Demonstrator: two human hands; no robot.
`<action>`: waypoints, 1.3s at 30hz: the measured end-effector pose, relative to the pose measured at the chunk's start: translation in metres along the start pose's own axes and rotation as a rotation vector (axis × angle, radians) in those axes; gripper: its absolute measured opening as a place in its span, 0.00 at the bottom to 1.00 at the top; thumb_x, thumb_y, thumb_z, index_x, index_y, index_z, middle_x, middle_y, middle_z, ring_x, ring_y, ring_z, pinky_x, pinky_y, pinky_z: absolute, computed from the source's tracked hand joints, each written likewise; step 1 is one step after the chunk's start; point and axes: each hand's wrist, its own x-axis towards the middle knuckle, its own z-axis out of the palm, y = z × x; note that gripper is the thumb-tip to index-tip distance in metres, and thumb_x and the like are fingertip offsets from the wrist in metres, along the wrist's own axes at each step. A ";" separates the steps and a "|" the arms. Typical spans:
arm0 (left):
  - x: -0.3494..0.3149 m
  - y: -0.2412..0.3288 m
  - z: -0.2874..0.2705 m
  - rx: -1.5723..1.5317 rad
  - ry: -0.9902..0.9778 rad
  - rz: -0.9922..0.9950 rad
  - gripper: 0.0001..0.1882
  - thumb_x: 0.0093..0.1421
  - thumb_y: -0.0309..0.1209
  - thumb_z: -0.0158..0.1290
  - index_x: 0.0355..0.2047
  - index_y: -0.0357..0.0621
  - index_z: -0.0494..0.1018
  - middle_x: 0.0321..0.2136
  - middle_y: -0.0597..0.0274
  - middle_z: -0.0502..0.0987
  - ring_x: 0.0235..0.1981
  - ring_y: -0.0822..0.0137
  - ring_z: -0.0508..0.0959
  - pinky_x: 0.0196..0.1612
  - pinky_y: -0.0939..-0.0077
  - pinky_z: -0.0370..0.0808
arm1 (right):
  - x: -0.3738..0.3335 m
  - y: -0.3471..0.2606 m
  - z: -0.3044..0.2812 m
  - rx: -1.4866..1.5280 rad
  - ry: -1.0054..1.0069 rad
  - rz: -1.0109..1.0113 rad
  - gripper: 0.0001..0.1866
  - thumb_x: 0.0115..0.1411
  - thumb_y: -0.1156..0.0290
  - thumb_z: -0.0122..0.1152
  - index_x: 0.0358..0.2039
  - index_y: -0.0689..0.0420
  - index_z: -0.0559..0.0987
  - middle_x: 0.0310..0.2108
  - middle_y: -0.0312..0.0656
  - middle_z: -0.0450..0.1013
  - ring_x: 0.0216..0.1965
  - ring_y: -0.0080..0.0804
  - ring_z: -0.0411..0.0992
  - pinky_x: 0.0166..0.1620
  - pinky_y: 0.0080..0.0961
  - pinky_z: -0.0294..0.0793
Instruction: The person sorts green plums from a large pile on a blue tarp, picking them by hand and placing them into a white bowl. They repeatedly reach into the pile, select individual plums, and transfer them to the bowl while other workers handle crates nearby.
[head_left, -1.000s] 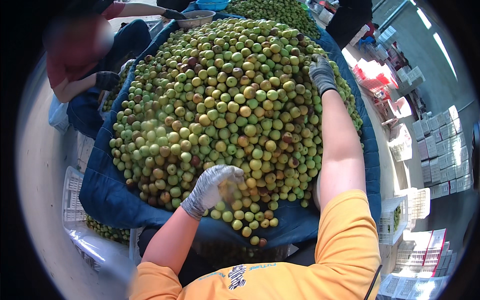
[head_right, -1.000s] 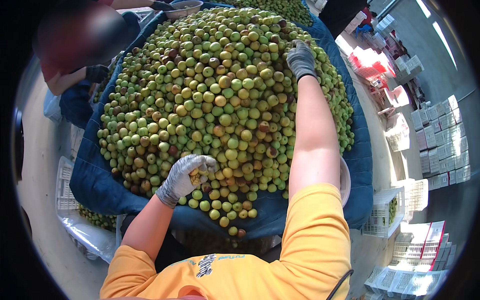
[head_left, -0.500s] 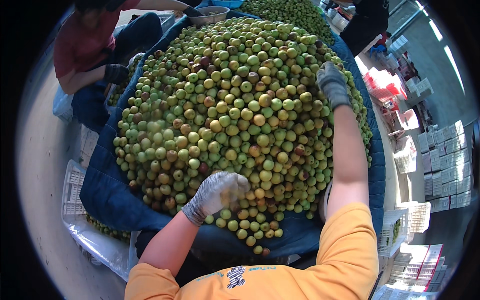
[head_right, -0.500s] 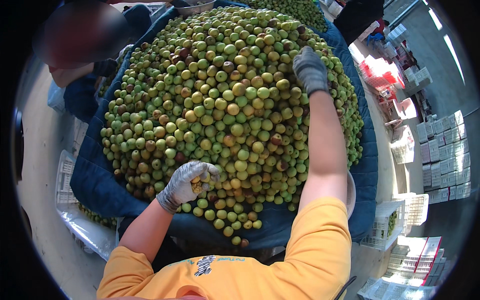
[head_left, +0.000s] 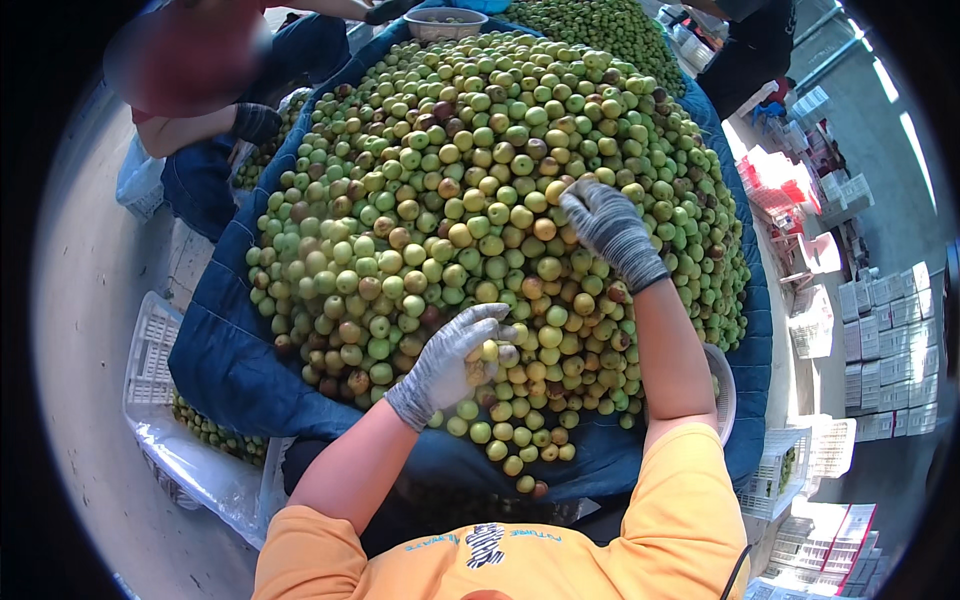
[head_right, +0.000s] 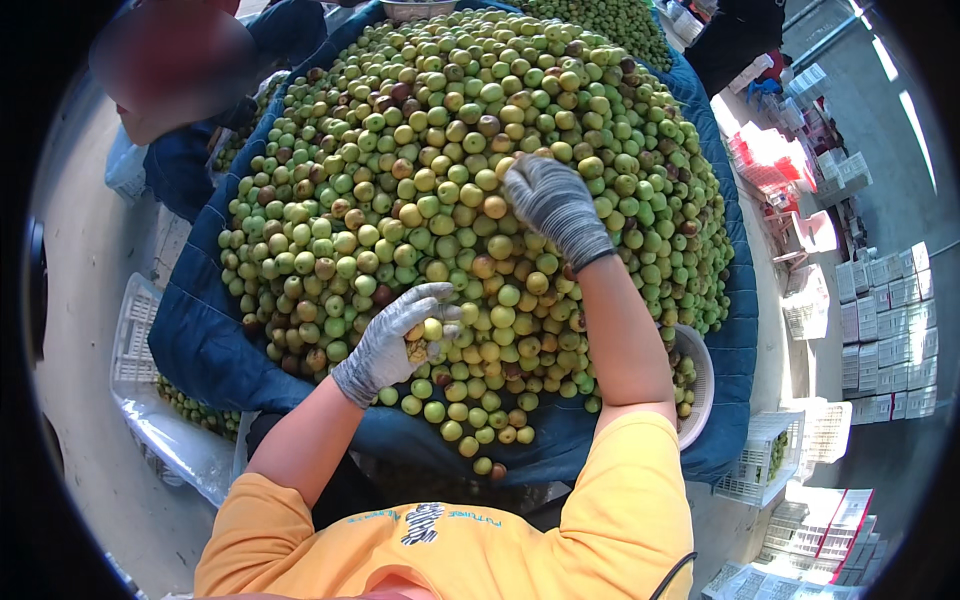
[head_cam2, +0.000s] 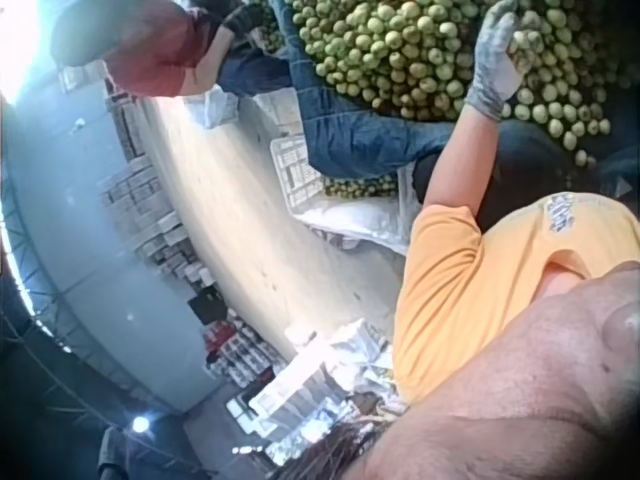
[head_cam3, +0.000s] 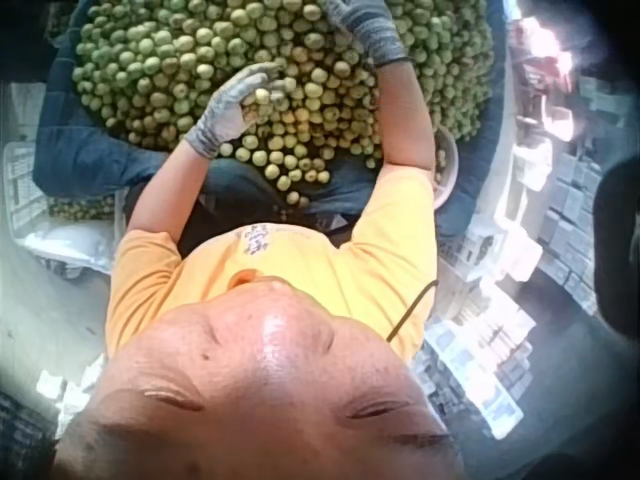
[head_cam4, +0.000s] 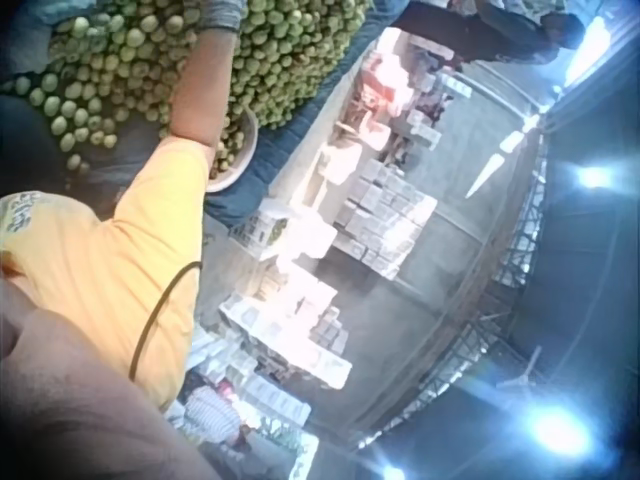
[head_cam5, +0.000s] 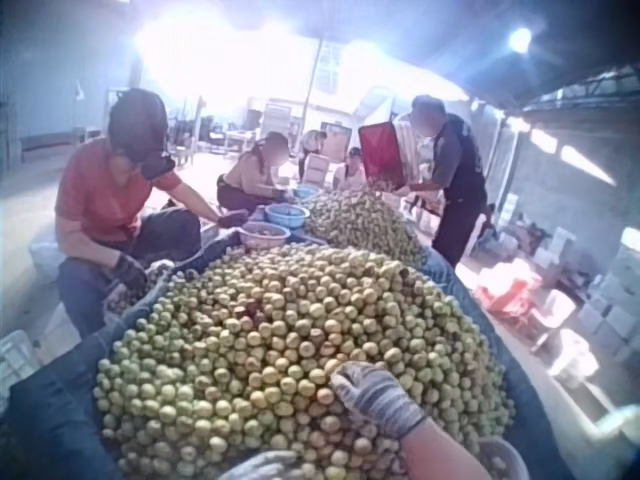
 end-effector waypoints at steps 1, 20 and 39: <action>0.003 -0.001 0.000 0.062 0.055 0.024 0.16 0.68 0.36 0.50 0.53 0.47 0.69 0.45 0.60 0.77 0.43 0.67 0.80 0.33 0.79 0.74 | 0.003 0.004 0.003 -0.033 0.069 -0.008 0.19 0.66 0.56 0.52 0.46 0.57 0.78 0.45 0.50 0.76 0.48 0.46 0.75 0.53 0.40 0.72; -0.003 0.021 0.001 0.388 0.300 0.016 0.19 0.66 0.39 0.53 0.54 0.46 0.69 0.43 0.66 0.75 0.40 0.72 0.78 0.38 0.78 0.75 | -0.112 -0.045 0.095 0.012 -0.177 -0.167 0.20 0.59 0.71 0.61 0.53 0.54 0.74 0.49 0.47 0.71 0.44 0.40 0.76 0.47 0.35 0.78; -0.012 0.040 -0.011 0.020 0.252 0.557 0.13 0.67 0.32 0.48 0.51 0.47 0.68 0.43 0.64 0.75 0.43 0.70 0.80 0.35 0.82 0.75 | 0.052 -0.117 0.091 0.088 0.025 -0.154 0.19 0.55 0.57 0.68 0.38 0.58 0.77 0.36 0.48 0.79 0.41 0.42 0.78 0.45 0.36 0.77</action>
